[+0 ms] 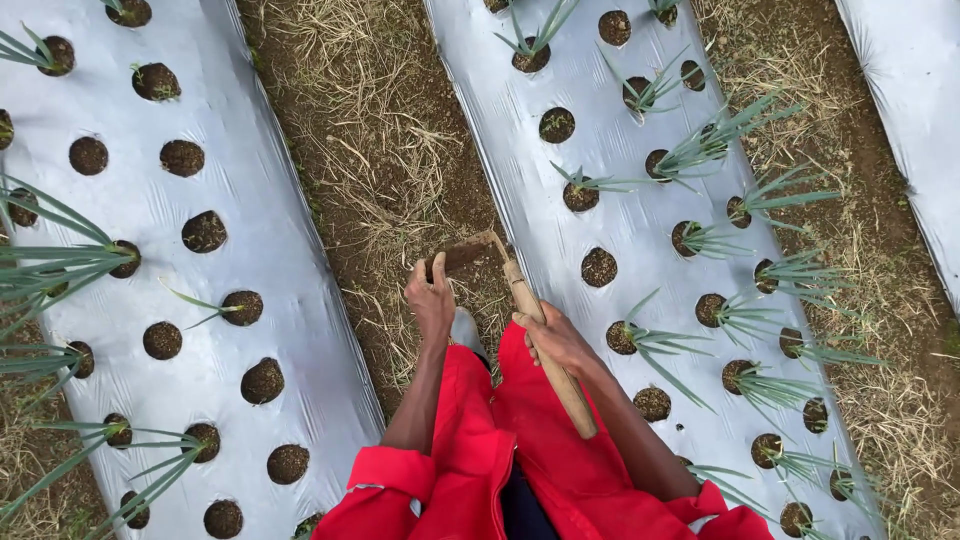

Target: The person uses a hand hoe to loosen and level the soil between two rows of onion plants growing through plastic mulch. The person repeatedly scrapes the surface and removes small weeds or debris by hand while moving along the row.

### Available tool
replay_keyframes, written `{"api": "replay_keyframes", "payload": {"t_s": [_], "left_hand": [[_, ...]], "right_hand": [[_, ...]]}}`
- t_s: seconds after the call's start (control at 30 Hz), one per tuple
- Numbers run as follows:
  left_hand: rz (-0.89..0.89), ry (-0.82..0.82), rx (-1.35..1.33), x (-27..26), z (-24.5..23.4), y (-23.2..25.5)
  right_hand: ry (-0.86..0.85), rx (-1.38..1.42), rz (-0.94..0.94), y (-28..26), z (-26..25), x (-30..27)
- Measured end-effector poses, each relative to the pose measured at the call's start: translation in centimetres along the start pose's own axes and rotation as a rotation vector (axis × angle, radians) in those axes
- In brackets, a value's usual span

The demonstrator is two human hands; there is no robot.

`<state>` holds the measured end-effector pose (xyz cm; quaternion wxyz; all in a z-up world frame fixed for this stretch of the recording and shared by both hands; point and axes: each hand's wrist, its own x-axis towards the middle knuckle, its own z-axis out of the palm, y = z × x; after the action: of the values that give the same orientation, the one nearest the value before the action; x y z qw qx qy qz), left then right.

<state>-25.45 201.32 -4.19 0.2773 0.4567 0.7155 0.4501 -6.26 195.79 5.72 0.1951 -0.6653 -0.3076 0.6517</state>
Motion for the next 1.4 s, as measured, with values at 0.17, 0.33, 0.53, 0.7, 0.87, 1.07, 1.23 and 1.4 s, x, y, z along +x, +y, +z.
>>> {"api": "replay_keyframes", "payload": {"t_s": [0.17,0.33,0.53,0.7,0.87,1.07,1.23,1.4], "left_hand": [[0.329,0.121,0.296,7.1,5.9,-8.5],[-0.344,-0.056,-0.063,17.6,7.7,-0.8],[-0.479,-0.042,0.002,29.3,10.5,6.8],[-0.185,0.047,0.001,39.5,13.3,4.9],[-0.215,0.133,0.022,48.0,15.9,2.2],[-0.394,0.178,-0.062,58.5,19.0,0.4],[-0.506,0.166,-0.166,70.7,20.7,-0.5],[-0.721,-0.107,-0.548,80.6,23.7,-3.6]], "right_hand": [[-0.012,0.016,0.031,-6.6,0.1,5.5],[-0.043,0.039,-0.008,-12.5,-1.2,14.3],[-0.083,0.023,-0.020,-22.9,-3.2,24.5],[-0.109,-0.095,-0.044,-33.0,-4.1,31.0],[-0.129,-0.093,0.029,-39.7,-3.4,37.0],[-0.137,-0.090,0.064,-43.5,-2.0,47.8],[-0.092,-0.041,0.044,-52.9,-0.1,55.7],[0.005,-0.006,0.075,-62.1,1.0,61.1]]}}
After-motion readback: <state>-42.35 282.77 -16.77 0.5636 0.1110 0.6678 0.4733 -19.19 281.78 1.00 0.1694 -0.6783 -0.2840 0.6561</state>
